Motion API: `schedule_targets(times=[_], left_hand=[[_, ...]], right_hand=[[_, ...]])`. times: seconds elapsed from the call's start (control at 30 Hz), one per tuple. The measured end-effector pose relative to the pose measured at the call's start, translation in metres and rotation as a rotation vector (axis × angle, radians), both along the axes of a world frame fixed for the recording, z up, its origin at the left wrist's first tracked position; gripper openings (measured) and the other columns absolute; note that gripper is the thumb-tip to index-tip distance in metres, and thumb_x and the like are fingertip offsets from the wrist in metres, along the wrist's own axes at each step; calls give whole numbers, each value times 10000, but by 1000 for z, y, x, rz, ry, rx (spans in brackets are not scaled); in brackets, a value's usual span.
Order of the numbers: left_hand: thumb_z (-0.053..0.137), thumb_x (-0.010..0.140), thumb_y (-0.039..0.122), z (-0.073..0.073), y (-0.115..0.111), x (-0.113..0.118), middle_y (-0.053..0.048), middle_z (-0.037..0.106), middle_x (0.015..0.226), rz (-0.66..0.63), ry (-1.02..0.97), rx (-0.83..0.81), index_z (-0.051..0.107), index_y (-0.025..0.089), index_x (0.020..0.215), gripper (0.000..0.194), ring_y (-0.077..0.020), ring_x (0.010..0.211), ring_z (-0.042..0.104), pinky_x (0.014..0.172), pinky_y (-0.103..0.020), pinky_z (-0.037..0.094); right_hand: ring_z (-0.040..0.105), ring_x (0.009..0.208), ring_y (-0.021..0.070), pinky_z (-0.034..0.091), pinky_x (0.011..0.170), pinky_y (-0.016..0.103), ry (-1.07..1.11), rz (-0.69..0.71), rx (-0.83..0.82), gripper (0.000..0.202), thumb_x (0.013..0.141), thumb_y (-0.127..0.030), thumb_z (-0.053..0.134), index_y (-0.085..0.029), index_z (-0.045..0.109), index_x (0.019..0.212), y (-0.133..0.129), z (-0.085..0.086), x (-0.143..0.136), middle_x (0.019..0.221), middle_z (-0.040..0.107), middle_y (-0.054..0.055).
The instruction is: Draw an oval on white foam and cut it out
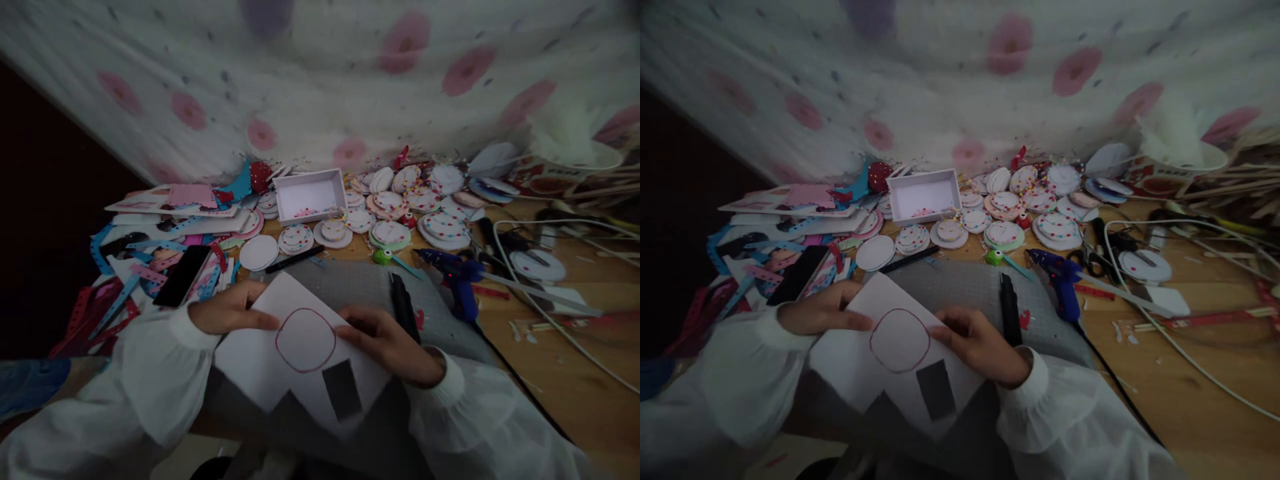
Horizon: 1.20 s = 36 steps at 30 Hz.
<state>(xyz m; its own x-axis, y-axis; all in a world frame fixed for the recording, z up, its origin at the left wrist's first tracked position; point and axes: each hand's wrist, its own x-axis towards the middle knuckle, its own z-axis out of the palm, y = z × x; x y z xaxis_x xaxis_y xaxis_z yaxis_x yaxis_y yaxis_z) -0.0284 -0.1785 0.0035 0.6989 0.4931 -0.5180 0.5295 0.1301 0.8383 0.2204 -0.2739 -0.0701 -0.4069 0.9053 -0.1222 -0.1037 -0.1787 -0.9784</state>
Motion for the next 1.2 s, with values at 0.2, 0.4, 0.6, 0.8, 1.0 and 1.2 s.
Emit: schedule_targets(times=[0.2,0.4,0.6,0.8,1.0,1.2], left_hand=[[542,883,237,61,-29,-2,-10,729,871,-92,63,855,684,211,957,162,-157,739,675,634,-213,528],[394,864,41,10,-80,-6,-67,664,1207,-337,129,1378,570,196,1212,420,-184,1106,612,925,-312,500],[495,706,40,-59,-109,-3,-116,558,1352,-449,344,1127,531,157,1259,567,-272,1209,540,966,-452,475],[640,743,379,-61,-102,5,-134,325,1523,-457,205,987,351,180,1427,768,-311,1388,322,1122,-496,284],[614,768,508,-80,-92,28,-125,273,1546,-492,227,952,303,152,1461,839,-320,1416,256,1148,-506,200],[557,805,550,-93,-92,35,-111,244,1559,-442,230,991,280,180,1475,814,-324,1417,241,1138,-516,184]], right_hand=[[583,776,146,458,703,261,-145,-595,368,146,845,-349,642,-209,625,880,2,-2,16,829,631,11],[430,549,113,332,526,245,-309,-933,388,276,822,-344,660,-189,543,625,7,-17,36,564,475,-41],[436,585,132,350,576,277,-692,-858,584,223,870,-303,572,-197,525,679,6,-17,42,617,469,-24],[508,645,174,407,608,304,-1034,-742,630,68,841,-265,534,-201,547,858,-10,-23,48,719,527,15],[557,782,248,478,713,381,-1232,-654,626,233,862,-344,505,-169,520,1014,-37,-33,48,860,541,86],[588,837,274,511,707,401,-1327,-605,547,289,840,-241,494,-159,494,1117,-44,-44,41,1020,520,141]])
